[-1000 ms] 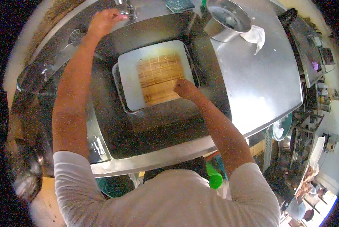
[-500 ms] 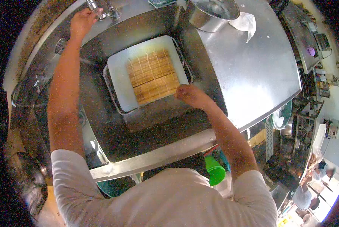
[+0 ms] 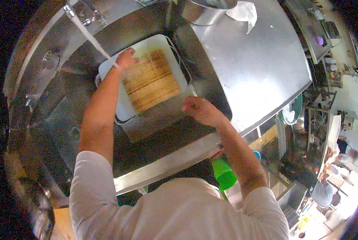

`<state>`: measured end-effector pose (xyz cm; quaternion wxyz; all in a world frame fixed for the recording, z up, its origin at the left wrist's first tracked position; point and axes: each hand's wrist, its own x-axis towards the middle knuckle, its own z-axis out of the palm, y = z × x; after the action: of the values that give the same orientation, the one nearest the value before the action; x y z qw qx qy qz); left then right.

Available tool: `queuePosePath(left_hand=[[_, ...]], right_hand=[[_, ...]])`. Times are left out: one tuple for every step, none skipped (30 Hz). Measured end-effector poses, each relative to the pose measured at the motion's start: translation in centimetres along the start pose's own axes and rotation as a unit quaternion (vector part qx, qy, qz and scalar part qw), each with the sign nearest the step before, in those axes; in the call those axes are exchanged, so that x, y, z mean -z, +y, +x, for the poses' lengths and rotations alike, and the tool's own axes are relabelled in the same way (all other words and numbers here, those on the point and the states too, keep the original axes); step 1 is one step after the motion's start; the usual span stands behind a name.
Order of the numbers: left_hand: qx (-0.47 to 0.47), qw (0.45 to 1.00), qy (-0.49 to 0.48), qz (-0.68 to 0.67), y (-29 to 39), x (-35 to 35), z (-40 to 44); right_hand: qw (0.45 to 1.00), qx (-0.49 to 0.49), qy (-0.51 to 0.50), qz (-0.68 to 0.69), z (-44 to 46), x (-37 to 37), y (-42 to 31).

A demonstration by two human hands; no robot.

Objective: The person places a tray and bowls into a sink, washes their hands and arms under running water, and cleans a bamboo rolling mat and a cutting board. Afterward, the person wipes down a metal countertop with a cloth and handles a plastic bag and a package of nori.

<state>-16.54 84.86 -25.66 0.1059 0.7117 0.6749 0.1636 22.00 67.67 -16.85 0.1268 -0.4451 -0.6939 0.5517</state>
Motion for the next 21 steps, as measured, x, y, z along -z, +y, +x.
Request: queuePosePath(left_hand=[[0.078,0.996,-0.034,-0.011,0.8,-0.6,-1.0],[0.075,0.996,-0.038,-0.015,2.0,-0.6,-2.6],[0.042,0.994,-0.040,0.092,3.2,-0.3,-4.3],[0.067,0.992,-0.041,0.100,2.2,-1.8,-4.2],[0.093,0.989,-0.041,0.107,1.7,-2.7,-4.3],[0.092,0.989,-0.043,0.107,1.2,-3.3,-3.5],[0.093,0.981,-0.137,0.099,1.1,-3.2,-3.1],[0.095,0.965,-0.229,0.091,0.9,-3.0,-2.9],[0.096,0.964,-0.228,0.094,0.7,-2.6,-2.6],[0.096,0.975,-0.194,0.044,0.7,-2.0,-2.3],[0.096,0.982,-0.160,-0.006,0.7,-1.3,-2.2],[0.099,0.983,-0.156,-0.003,0.5,-0.3,-1.9],[0.051,0.986,-0.160,-0.008,0.0,1.1,-1.3],[0.004,0.986,-0.164,-0.012,-0.2,2.8,-1.0],[-0.049,0.988,-0.143,-0.007,-0.8,3.5,-0.6],[-0.044,0.989,-0.138,0.000,0.3,5.5,-1.3],[-0.039,0.989,-0.143,0.003,3.0,8.3,-2.3],[-0.035,0.988,-0.148,0.005,4.7,10.2,-2.9],[-0.079,0.984,-0.154,0.042,4.7,10.9,-3.3],[-0.073,0.985,-0.149,0.047,4.9,11.6,-3.9],[-0.094,0.990,-0.102,0.020,5.1,12.3,-4.9]], right_hand=[[1.000,-0.006,0.003,0.000,-0.5,0.0,-0.2],[1.000,-0.019,0.009,-0.021,-1.1,0.0,-1.0],[0.999,-0.031,0.015,-0.042,-1.5,0.1,-1.2],[0.998,-0.034,0.017,-0.040,-1.7,0.1,-0.9],[0.999,-0.017,0.020,-0.043,-1.7,0.2,-0.6],[0.999,0.001,0.022,-0.046,-1.8,0.1,-0.4],[0.999,0.000,0.021,-0.045,-1.8,0.1,-0.3],[0.999,-0.015,0.025,-0.037,-1.8,0.1,-0.4],[0.999,-0.029,0.030,-0.029,-1.6,0.0,-0.6],[0.999,-0.025,0.031,-0.028,-1.5,0.1,-1.0],[0.999,-0.029,0.021,-0.028,-1.4,0.2,-1.5],[0.999,-0.030,0.011,-0.028,-1.2,0.2,-2.1],[0.999,-0.023,0.008,-0.029,-0.7,0.1,-2.4],[1.000,-0.017,0.001,-0.010,0.0,-0.1,-2.7],[1.000,-0.011,-0.007,0.008,0.8,-0.4,-3.1],[1.000,-0.002,-0.011,0.009,2.2,-0.7,-3.5],[0.992,-0.016,-0.039,0.118,4.0,-1.0,-4.1],[0.972,-0.032,-0.068,0.225,5.8,-1.3,-4.9],[0.972,-0.025,-0.073,0.223,7.7,-2.0,-5.9],[0.950,-0.028,-0.043,0.307,9.6,-2.9,-7.0],[0.921,-0.032,-0.016,0.387,11.3,-3.5,-8.3]])
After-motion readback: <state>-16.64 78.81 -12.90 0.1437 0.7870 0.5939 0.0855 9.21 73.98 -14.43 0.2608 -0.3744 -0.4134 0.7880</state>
